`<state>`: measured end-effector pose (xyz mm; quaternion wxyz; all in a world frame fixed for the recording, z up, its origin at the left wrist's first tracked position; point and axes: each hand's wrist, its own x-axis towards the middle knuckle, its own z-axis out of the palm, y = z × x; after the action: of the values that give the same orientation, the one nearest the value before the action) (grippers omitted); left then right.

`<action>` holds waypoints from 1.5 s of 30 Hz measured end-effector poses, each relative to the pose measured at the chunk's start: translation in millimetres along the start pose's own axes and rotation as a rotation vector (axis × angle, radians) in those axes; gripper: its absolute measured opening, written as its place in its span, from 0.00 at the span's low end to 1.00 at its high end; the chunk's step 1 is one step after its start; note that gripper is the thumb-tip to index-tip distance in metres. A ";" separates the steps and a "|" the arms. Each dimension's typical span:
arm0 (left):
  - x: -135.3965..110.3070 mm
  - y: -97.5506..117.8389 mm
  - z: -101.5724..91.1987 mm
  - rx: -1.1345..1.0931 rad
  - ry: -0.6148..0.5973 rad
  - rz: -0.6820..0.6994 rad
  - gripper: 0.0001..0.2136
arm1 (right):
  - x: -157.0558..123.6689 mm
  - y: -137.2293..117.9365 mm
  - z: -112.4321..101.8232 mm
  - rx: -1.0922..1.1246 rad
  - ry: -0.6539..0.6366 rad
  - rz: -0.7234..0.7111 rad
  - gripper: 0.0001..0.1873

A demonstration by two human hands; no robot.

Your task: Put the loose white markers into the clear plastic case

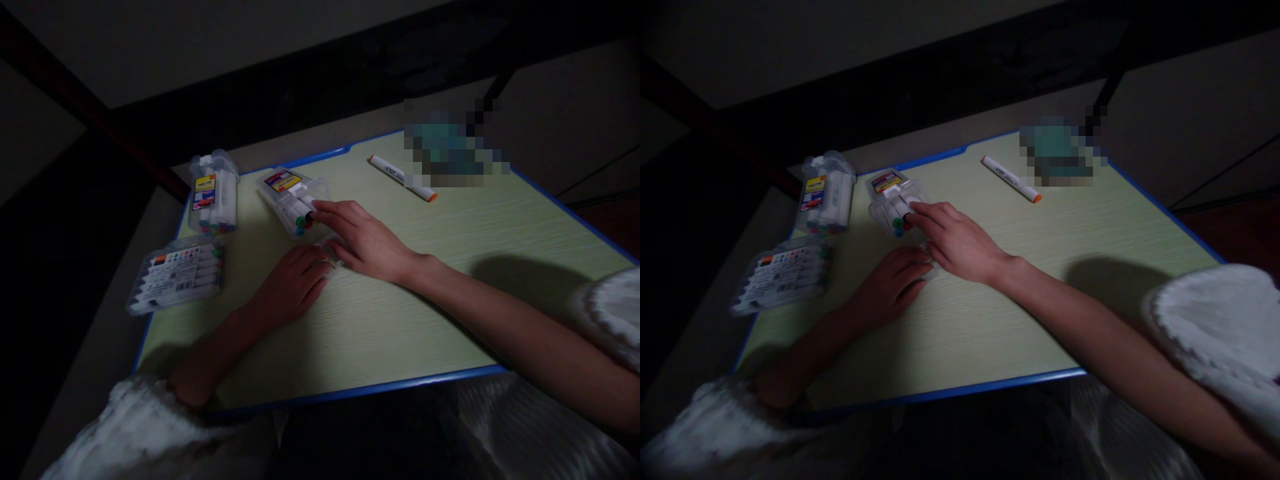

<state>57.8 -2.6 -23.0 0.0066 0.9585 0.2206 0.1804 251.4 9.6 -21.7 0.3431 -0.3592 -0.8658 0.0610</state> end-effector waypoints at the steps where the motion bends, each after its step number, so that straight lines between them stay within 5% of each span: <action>1: 0.0 -0.1 0.1 -0.003 -0.001 -0.003 0.09 | 0.0 0.4 -0.1 0.001 0.000 -0.001 0.24; 10: -0.2 0.4 -1.8 -0.006 0.002 0.003 0.08 | 3.1 5.1 -16.1 -0.102 0.035 -0.001 0.20; 23: -1.6 1.0 -4.6 -0.031 -0.006 -0.009 0.08 | -11.9 56.8 -47.0 -0.484 0.197 0.514 0.13; 32: -1.7 0.6 -5.6 -0.019 -0.002 0.008 0.08 | -19.1 62.8 -42.1 -0.558 0.187 0.607 0.14; 45: -1.8 2.9 -12.3 -0.029 0.006 -0.006 0.08 | -5.5 47.4 -49.3 -0.706 -0.178 0.866 0.15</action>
<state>53.2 -6.8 -11.8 0.0206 0.9572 0.2206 0.1864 313.2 33.8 -4.0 0.0716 -0.7680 -0.6329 -0.0669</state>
